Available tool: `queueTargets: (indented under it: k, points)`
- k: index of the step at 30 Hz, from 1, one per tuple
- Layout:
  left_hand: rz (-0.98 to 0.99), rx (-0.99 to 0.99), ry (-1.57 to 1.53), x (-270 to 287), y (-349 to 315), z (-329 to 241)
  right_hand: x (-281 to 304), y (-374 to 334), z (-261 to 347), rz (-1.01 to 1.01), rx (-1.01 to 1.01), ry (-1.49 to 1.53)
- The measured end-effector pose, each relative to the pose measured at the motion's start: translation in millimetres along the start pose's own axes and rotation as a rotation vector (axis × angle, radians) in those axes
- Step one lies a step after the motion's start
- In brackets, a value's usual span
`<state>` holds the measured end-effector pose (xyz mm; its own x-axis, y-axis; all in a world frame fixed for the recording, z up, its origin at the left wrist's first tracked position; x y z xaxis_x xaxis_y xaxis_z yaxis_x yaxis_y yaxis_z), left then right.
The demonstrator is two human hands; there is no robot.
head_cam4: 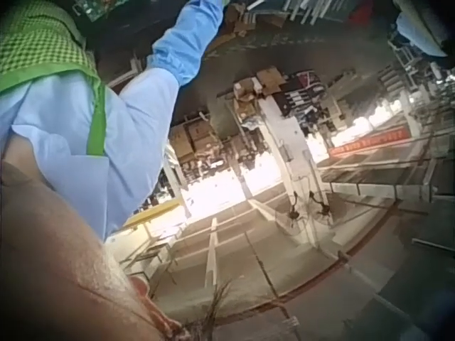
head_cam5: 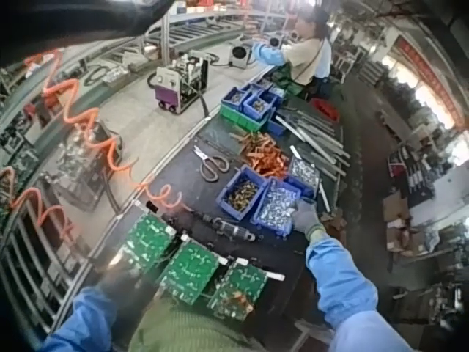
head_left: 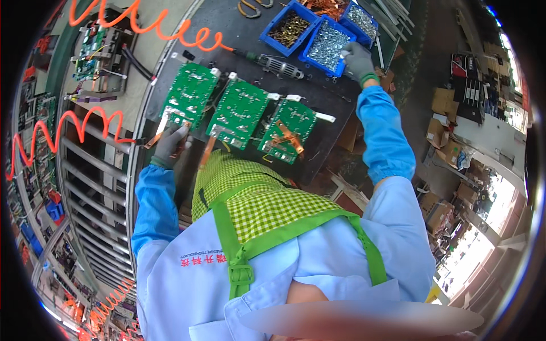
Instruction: The recorder is seen assembling circuit board components by attaching copper connectors and securing them with a pneumatic screwdriver.
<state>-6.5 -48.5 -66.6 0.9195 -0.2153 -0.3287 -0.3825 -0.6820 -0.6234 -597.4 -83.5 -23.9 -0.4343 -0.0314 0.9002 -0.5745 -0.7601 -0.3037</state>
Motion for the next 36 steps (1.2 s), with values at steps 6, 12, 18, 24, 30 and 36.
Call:
queueTargets:
  k: [6, 12, 18, 24, 30, 36]
  points:
    - [0.148, -0.069, -0.042, -6.4, 3.8, -9.3, 41.2, -143.1, 192.7, 0.241, 0.383, 0.618]
    - [0.180, 0.023, -0.134, -0.2, 3.6, 0.9, -83.1, -286.9, 331.9, 0.427, 0.738, 0.366]
    - [0.135, 0.010, -0.189, -7.1, 1.7, -2.5, -171.8, -284.1, 334.3, 0.415, 0.606, 0.170]
    - [0.199, -0.018, -0.233, -1.8, 5.2, 6.0, -174.0, -290.9, 338.8, 0.314, 0.631, 0.161]
    - [0.159, -0.004, -0.201, 1.2, 12.1, 13.1, -173.7, -282.4, 322.5, 0.544, 0.356, 0.366]
    - [0.146, -0.006, -0.181, -2.7, 8.3, 6.4, -175.1, -293.1, 328.4, 0.291, 0.612, 0.098]
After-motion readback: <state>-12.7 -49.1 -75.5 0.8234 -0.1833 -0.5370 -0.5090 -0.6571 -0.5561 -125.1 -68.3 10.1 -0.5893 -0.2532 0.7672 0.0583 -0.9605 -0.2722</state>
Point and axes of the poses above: each hand's wrist, its own y-axis towards the middle knuckle, its own x-axis out of the back of the hand, z = x × y, the point moved 7 cm from there along y, towards the middle knuckle, and after that the axes turned 11 degrees about -x, right-handed, at the moved point
